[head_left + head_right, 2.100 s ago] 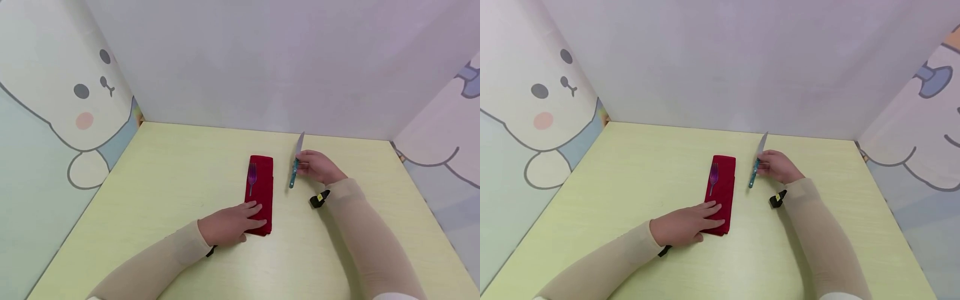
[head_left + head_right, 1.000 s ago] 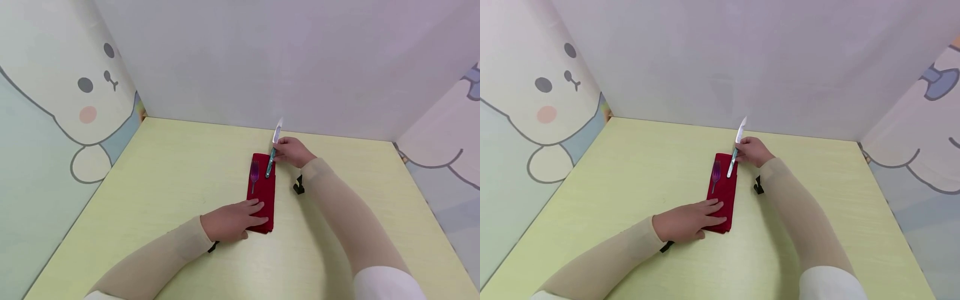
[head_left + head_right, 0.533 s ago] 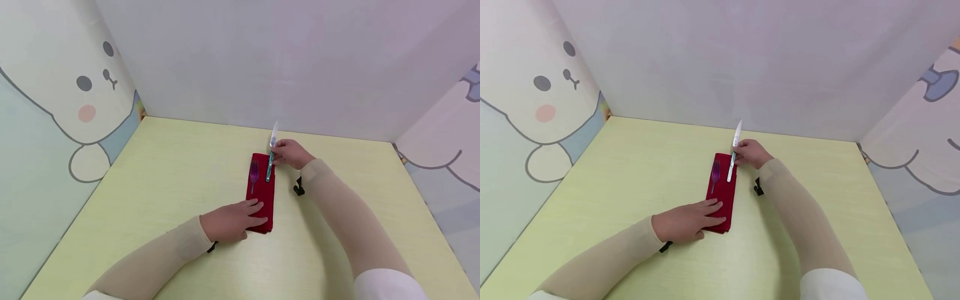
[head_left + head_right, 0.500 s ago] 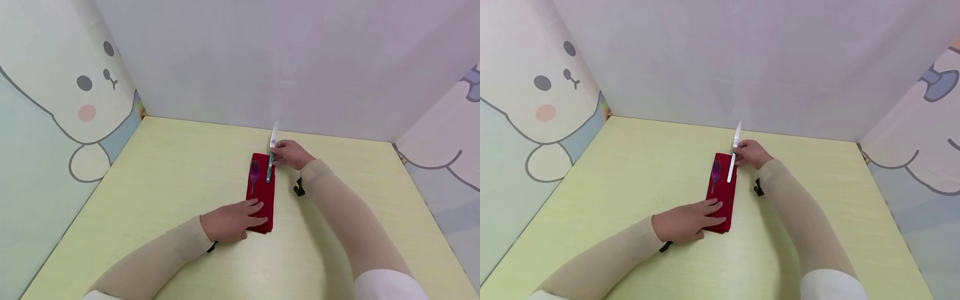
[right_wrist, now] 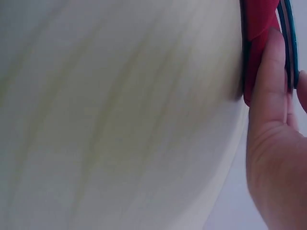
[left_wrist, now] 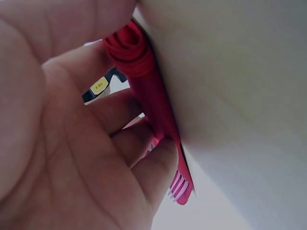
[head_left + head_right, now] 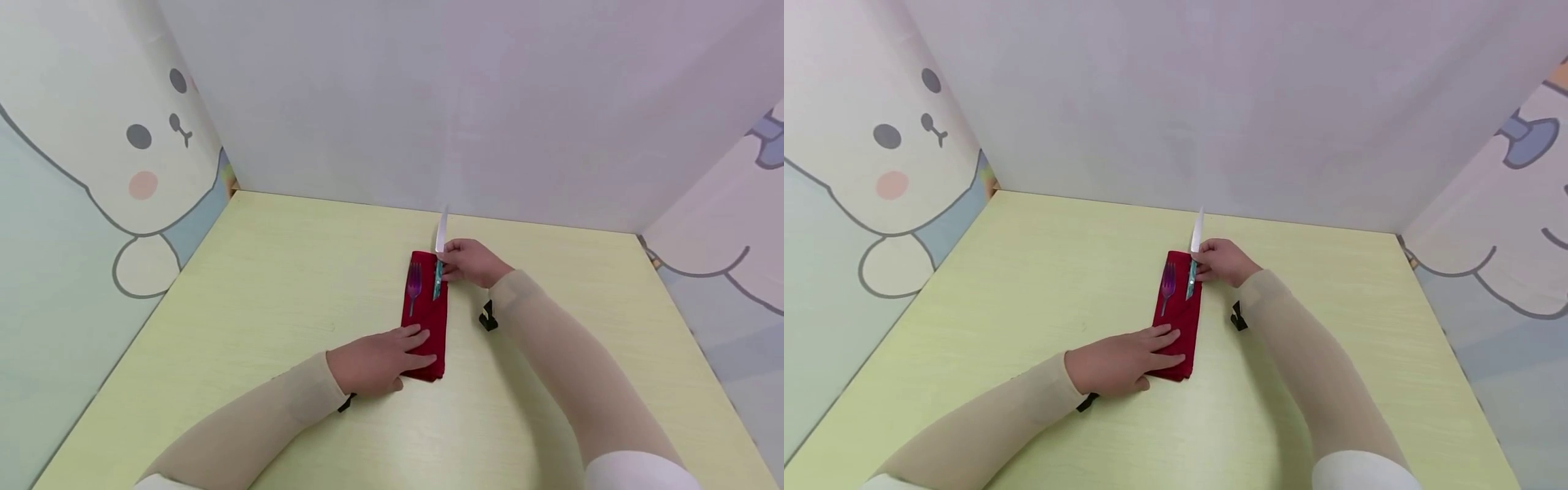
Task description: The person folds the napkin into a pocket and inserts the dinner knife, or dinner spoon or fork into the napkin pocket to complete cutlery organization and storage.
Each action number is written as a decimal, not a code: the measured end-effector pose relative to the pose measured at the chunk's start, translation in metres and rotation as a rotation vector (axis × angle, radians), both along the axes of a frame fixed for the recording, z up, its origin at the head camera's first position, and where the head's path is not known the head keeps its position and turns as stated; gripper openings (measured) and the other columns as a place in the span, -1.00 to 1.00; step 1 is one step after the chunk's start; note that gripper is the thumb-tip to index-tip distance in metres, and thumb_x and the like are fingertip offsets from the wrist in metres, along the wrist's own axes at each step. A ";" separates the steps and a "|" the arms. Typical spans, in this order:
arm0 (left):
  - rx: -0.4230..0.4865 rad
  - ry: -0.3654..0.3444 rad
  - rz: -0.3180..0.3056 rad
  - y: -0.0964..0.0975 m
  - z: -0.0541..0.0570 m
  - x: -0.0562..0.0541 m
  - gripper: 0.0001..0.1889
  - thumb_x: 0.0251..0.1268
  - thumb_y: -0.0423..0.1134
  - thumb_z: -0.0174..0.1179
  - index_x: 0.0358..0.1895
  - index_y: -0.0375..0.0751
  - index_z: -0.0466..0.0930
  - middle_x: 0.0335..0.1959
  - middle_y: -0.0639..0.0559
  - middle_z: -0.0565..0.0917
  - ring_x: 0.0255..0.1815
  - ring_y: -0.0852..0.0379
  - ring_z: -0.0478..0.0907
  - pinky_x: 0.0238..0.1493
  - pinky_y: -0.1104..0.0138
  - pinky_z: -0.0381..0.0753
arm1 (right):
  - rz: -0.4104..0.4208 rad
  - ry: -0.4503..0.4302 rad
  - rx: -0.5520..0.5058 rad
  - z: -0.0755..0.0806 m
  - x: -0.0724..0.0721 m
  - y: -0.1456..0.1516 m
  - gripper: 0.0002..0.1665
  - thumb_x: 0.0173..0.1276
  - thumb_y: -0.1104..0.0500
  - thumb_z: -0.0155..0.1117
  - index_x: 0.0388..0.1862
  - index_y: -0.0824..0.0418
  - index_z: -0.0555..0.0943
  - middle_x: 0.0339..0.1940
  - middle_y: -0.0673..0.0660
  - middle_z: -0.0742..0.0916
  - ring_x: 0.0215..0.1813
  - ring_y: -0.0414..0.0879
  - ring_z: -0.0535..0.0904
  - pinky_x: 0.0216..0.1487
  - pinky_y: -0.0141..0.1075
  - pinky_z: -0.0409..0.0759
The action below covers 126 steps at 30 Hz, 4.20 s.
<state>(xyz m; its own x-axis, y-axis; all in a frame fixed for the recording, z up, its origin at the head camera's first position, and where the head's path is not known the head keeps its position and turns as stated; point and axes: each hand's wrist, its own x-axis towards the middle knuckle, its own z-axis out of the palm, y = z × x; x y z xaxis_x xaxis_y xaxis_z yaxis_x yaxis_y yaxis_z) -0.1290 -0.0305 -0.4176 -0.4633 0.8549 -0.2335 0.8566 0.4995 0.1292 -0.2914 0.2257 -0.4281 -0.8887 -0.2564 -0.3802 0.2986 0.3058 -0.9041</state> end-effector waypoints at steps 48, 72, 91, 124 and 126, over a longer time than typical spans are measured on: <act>0.003 0.013 -0.008 0.001 -0.006 0.002 -0.30 0.42 -0.09 0.34 0.58 0.17 0.32 0.64 -0.02 0.18 0.66 -0.05 0.01 0.38 0.40 0.39 | -0.328 -0.056 0.035 0.012 -0.025 -0.003 -0.54 0.55 0.26 0.25 0.32 0.46 0.50 0.05 0.28 0.68 -0.20 -0.11 0.68 0.11 -0.24 0.68; 0.032 -0.044 0.035 -0.001 -0.002 0.003 -0.29 0.40 -0.17 0.36 0.58 0.15 0.33 0.66 -0.08 0.11 0.67 -0.08 -0.03 0.25 0.45 0.50 | -0.317 -0.052 -0.021 0.013 -0.008 -0.014 -0.60 0.60 0.29 0.14 0.31 0.45 0.46 0.04 0.27 0.62 -0.11 -0.03 0.61 0.05 -0.23 0.70; 0.052 -0.060 0.067 -0.001 -0.003 0.002 -0.16 0.38 -0.14 0.38 0.65 0.09 0.16 0.68 -0.07 0.05 0.68 -0.02 -0.07 0.14 0.50 0.55 | -0.263 -0.050 0.033 0.006 0.028 -0.022 -0.67 0.61 0.26 0.13 0.20 0.46 0.50 0.07 0.34 0.64 -0.09 0.03 0.64 0.07 -0.17 0.71; 0.046 0.022 0.122 -0.012 0.007 -0.035 -0.19 0.42 0.03 0.32 0.60 -0.22 0.22 0.62 -0.12 0.19 0.60 -0.05 0.16 0.46 0.26 0.33 | 0.148 0.323 0.681 0.012 0.070 -0.012 -0.28 0.43 -0.05 0.39 0.39 0.33 0.47 0.30 0.29 0.58 0.27 0.16 0.52 0.28 0.02 0.56; 0.051 0.003 0.154 -0.013 0.005 -0.043 -0.17 0.42 0.08 0.31 0.60 -0.22 0.22 0.62 -0.12 0.19 0.60 -0.06 0.17 0.47 0.23 0.33 | 0.237 0.400 0.738 0.009 0.084 -0.011 -0.13 0.39 -0.12 0.44 0.48 0.33 0.40 0.39 0.29 0.51 0.38 0.18 0.44 0.34 0.04 0.52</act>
<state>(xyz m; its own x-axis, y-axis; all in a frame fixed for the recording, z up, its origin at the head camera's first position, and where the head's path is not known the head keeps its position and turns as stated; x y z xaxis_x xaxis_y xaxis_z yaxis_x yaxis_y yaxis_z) -0.1720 -0.0435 -0.4121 -0.5906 0.7843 -0.1897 0.7708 0.6179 0.1550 -0.2074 0.2143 -0.4195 -0.9455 -0.2623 -0.1931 -0.1443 0.8687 -0.4738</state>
